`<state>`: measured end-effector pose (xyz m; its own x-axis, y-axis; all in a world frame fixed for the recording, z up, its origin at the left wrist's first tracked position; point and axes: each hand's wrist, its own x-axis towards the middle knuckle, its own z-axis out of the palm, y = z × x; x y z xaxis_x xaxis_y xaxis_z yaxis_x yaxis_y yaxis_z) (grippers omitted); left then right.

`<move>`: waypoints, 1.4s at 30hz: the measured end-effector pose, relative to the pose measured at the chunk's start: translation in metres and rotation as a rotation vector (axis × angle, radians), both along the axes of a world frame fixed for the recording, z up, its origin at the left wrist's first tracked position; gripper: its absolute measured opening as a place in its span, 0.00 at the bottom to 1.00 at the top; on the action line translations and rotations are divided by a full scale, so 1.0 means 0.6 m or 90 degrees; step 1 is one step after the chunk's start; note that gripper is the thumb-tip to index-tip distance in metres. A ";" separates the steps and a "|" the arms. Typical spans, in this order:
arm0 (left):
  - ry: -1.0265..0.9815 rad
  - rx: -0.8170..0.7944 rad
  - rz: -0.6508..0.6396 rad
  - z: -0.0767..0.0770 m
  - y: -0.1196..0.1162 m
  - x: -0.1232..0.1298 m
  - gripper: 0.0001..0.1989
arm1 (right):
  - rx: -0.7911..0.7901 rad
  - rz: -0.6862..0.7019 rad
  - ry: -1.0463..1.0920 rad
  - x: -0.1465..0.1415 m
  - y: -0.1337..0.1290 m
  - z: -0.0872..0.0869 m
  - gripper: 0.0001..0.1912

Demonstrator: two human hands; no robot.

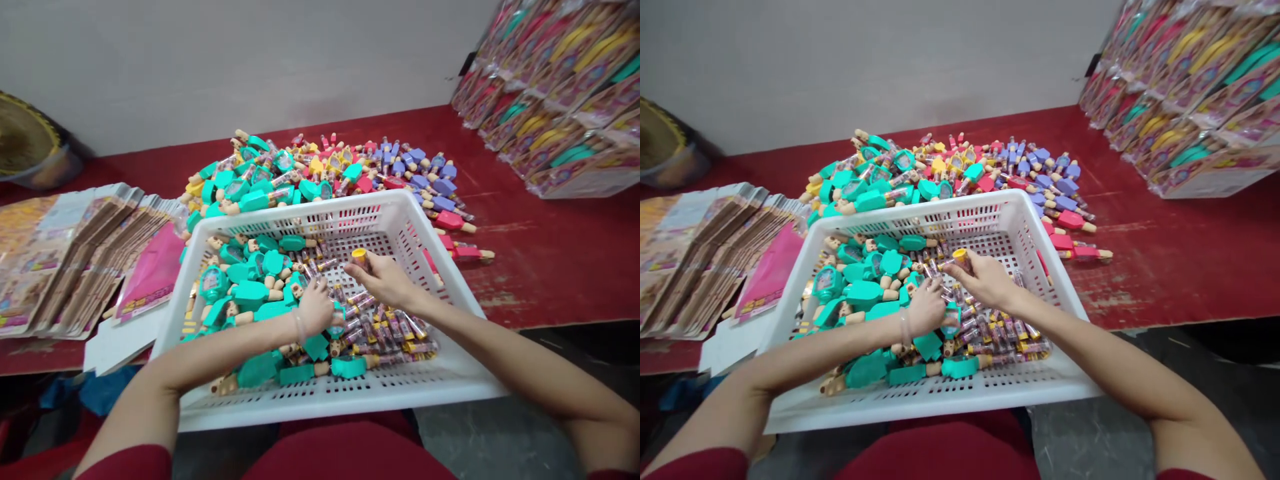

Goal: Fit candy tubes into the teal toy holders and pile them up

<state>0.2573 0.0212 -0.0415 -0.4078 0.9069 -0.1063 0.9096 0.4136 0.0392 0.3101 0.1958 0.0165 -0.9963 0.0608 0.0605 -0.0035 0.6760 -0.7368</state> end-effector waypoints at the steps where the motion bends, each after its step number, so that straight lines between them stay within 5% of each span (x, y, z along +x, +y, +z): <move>1: -0.015 -0.008 0.004 -0.026 0.004 0.022 0.22 | 0.005 0.012 0.003 -0.001 0.000 -0.002 0.21; 5: -0.091 -0.006 0.022 -0.061 0.005 0.056 0.24 | 0.004 0.079 0.053 -0.004 0.003 -0.013 0.12; 8: -0.162 -0.006 -0.012 -0.050 -0.004 0.051 0.14 | 0.031 0.099 0.085 -0.007 0.004 -0.024 0.10; 12: -0.243 -0.003 -0.004 -0.029 -0.023 0.050 0.15 | 0.076 0.110 0.069 -0.009 0.003 -0.036 0.17; 15: -0.331 0.044 0.014 0.006 -0.046 0.049 0.11 | 0.089 0.137 0.058 -0.007 0.001 -0.040 0.18; 20: -0.584 0.162 0.309 0.107 -0.103 0.022 0.10 | 0.149 0.126 0.024 0.002 -0.014 -0.041 0.11; 23: -0.696 0.223 0.349 0.141 -0.123 0.012 0.13 | 0.186 0.173 -0.007 0.008 -0.032 -0.041 0.03; 25: -0.679 0.239 0.308 0.143 -0.129 0.014 0.16 | 0.215 0.198 -0.020 0.014 -0.042 -0.041 0.01; 31: -0.329 0.230 0.137 0.116 -0.148 0.031 0.16 | 0.367 0.202 0.068 0.034 -0.055 -0.042 0.04; 35: -0.298 0.226 0.122 0.118 -0.150 0.048 0.14 | 0.439 0.219 0.185 0.044 -0.062 -0.043 0.04; 38: -0.478 0.239 0.199 0.126 -0.143 0.054 0.15 | 0.478 0.242 0.230 0.050 -0.065 -0.043 0.06; 42: -0.916 0.199 0.369 0.124 -0.134 0.048 0.18 | 0.514 0.260 0.250 0.059 -0.067 -0.043 0.07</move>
